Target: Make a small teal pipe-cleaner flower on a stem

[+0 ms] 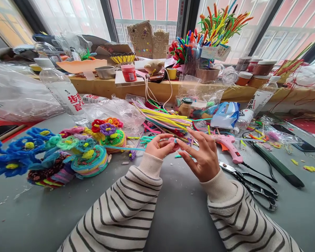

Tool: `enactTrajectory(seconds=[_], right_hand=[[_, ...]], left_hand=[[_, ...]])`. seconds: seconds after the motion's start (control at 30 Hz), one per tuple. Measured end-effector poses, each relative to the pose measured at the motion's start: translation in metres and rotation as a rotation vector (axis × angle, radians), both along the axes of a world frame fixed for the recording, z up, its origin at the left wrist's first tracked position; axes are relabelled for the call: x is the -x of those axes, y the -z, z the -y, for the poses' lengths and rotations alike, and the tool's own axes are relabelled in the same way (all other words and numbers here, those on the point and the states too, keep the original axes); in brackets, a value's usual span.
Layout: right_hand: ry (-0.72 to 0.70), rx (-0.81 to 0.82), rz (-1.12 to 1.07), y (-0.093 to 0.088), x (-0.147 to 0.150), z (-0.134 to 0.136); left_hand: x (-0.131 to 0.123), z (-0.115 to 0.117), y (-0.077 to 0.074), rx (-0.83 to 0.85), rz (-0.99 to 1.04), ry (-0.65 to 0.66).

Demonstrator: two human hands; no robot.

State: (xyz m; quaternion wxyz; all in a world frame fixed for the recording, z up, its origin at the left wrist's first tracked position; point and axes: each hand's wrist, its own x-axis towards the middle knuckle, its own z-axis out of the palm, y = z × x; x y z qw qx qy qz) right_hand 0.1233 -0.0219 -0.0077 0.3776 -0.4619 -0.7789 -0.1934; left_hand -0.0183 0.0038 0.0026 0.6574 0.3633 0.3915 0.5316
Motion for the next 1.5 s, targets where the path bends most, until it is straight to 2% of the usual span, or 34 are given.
enactTrajectory(seconds=[1.07,1.5], right_hand=[[0.035,0.077,0.010,0.0009,0.0016,0.0014],[-0.015,0.104,-0.051,0.0061,0.0013,-0.0016]], left_hand=[[-0.0005,-0.0014,0.0048,-0.009,-0.012,-0.026],[-0.0011,-0.0006,0.0054,0.008,-0.007,-0.038]])
